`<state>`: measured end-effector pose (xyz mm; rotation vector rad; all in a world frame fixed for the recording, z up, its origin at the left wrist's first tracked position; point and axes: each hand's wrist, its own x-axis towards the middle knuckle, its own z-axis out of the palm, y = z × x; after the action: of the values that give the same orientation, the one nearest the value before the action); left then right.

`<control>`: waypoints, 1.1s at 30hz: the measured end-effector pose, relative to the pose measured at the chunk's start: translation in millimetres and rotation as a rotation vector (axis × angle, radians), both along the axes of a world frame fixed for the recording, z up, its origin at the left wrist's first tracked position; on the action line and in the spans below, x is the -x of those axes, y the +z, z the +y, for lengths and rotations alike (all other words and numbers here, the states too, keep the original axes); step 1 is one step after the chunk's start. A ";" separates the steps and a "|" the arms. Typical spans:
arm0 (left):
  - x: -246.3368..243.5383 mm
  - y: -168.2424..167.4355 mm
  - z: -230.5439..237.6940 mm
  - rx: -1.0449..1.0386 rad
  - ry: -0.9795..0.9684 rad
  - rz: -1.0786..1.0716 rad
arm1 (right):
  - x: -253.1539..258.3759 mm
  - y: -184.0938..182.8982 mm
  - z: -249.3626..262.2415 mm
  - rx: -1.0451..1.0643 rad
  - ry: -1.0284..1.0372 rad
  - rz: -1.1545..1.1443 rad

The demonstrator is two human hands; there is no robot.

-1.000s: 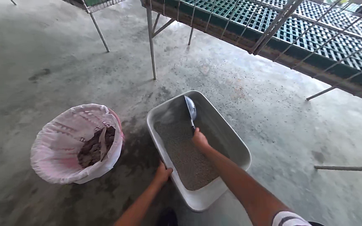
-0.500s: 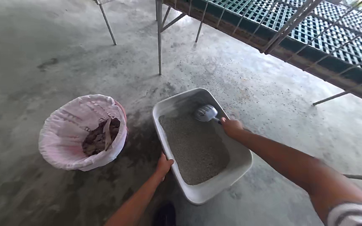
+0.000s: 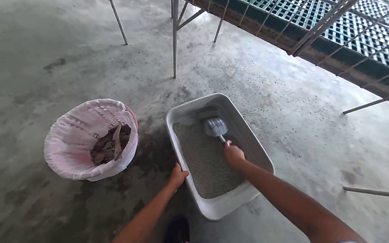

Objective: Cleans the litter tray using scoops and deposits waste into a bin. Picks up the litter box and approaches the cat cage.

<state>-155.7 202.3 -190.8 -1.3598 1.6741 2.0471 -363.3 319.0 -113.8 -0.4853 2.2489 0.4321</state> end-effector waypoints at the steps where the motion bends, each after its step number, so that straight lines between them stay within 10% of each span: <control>1: 0.5 0.0 -0.2 -0.003 -0.006 -0.005 | -17.9 5.7 20.2 -0.021 0.018 -0.026; 5: 3.8 1.0 0.6 0.004 -0.002 -0.023 | -52.3 28.7 63.9 -0.153 0.104 -0.082; 12: -0.4 1.1 -0.3 -0.018 0.028 0.010 | -12.0 11.0 -50.0 0.016 0.052 -0.028; 18: -5.2 -3.1 -3.2 -0.028 -0.001 0.041 | -50.3 33.8 78.4 -0.070 0.141 -0.131; 23: -6.3 -8.7 3.8 -0.008 0.077 0.053 | 58.8 3.4 154.6 0.262 0.047 0.171; 28: -18.8 0.7 -47.3 0.183 0.238 0.048 | 54.2 -13.6 88.0 0.458 -0.266 0.074; 33: -36.5 39.9 -96.6 0.255 0.259 0.006 | -5.0 12.3 110.4 0.530 -0.052 -0.129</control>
<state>-119.1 105.6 -150.9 -1.7355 1.9020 2.0191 -358.3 429.4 -101.5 -0.6973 2.2318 -0.2292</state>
